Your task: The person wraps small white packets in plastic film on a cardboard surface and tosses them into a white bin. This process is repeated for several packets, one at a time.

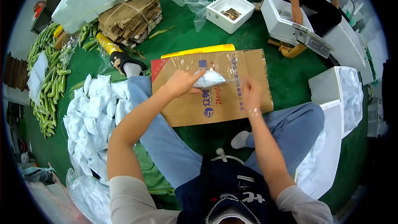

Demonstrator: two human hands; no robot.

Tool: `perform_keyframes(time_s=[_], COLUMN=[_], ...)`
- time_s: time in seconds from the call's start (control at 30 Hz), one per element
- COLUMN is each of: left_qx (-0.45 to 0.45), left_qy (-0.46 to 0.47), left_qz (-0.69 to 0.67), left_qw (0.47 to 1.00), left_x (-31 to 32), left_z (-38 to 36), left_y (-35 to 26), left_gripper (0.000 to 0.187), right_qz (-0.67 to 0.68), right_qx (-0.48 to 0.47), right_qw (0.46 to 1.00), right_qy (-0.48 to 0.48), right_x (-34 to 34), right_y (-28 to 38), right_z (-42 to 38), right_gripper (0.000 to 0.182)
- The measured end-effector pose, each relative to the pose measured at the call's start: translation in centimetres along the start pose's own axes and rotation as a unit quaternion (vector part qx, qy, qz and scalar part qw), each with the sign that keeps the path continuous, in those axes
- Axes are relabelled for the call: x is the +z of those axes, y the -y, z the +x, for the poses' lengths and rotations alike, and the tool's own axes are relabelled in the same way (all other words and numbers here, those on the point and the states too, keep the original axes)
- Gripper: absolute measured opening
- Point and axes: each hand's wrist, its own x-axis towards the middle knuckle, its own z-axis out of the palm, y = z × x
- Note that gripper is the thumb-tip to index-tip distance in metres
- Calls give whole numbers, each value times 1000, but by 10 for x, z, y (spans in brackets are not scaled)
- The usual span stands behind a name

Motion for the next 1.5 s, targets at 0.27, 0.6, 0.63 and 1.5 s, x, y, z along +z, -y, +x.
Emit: perform_keyframes(time_s=[0.27,0.6,0.63,1.5], left_qx=[-192,-330,-244,-210], left_qy=[104,383,361,210], left_qz=[-257,-363,-291,-921], left_qw=[941,783,852,253], left_x=[-8,14,4,112], left_z=[3,11,16,-80], left_y=[-31,-21,-21,-156], left_gripper=[45,43,44,71], right_qz=[-115,-168,-163,221], right_qx=[-155,-316,-326,44], right_qw=[930,833,828,745], right_qy=[313,422,426,628], right_x=[18,-10,-7,108], right_y=[81,50,53,-5], right_z=[15,-39,-30,23], right_gripper=[34,94,94,41])
